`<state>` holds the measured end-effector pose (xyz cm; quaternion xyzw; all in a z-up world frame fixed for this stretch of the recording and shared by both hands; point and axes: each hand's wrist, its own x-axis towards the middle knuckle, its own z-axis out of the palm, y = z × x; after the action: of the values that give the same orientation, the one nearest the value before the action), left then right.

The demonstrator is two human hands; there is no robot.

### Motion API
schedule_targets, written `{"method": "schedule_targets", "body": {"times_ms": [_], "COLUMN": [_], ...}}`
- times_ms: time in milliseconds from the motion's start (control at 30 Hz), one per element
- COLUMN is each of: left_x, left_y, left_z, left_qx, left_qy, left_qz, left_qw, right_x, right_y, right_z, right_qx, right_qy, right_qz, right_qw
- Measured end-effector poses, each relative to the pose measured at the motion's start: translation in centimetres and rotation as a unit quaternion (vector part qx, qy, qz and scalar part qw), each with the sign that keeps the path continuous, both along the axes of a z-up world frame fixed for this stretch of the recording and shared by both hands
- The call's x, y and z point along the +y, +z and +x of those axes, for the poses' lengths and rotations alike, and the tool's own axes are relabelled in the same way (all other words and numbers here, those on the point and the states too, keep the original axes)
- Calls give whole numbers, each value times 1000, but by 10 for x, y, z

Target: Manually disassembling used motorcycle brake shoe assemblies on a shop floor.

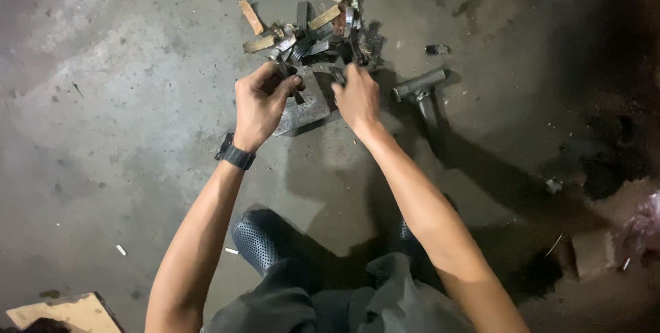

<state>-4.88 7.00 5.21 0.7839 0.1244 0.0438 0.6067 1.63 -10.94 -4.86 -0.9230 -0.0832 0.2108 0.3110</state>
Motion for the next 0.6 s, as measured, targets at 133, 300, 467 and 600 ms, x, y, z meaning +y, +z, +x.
{"method": "schedule_targets", "body": {"times_ms": [133,300,467,600], "left_x": [-10,-32,-43,-51], "left_y": [-5,-37,-61,-40], "left_z": [14,38,50,56], "left_qx": [5,-35,-33,-26], "left_qy": [-1,-106,-150,-171], "left_qz": [38,167,80,126], "left_qw": [999,980,985,977], "right_x": [-17,-57,-134,-144], "right_y": [-29,0,21,41], "right_z": [-20,-19,-29,-25], "right_qx": [-5,24,-119,-92], "right_qy": [-32,-99,-140,-144], "right_qz": [42,203,38,-60], "right_qw": [999,974,982,983]}}
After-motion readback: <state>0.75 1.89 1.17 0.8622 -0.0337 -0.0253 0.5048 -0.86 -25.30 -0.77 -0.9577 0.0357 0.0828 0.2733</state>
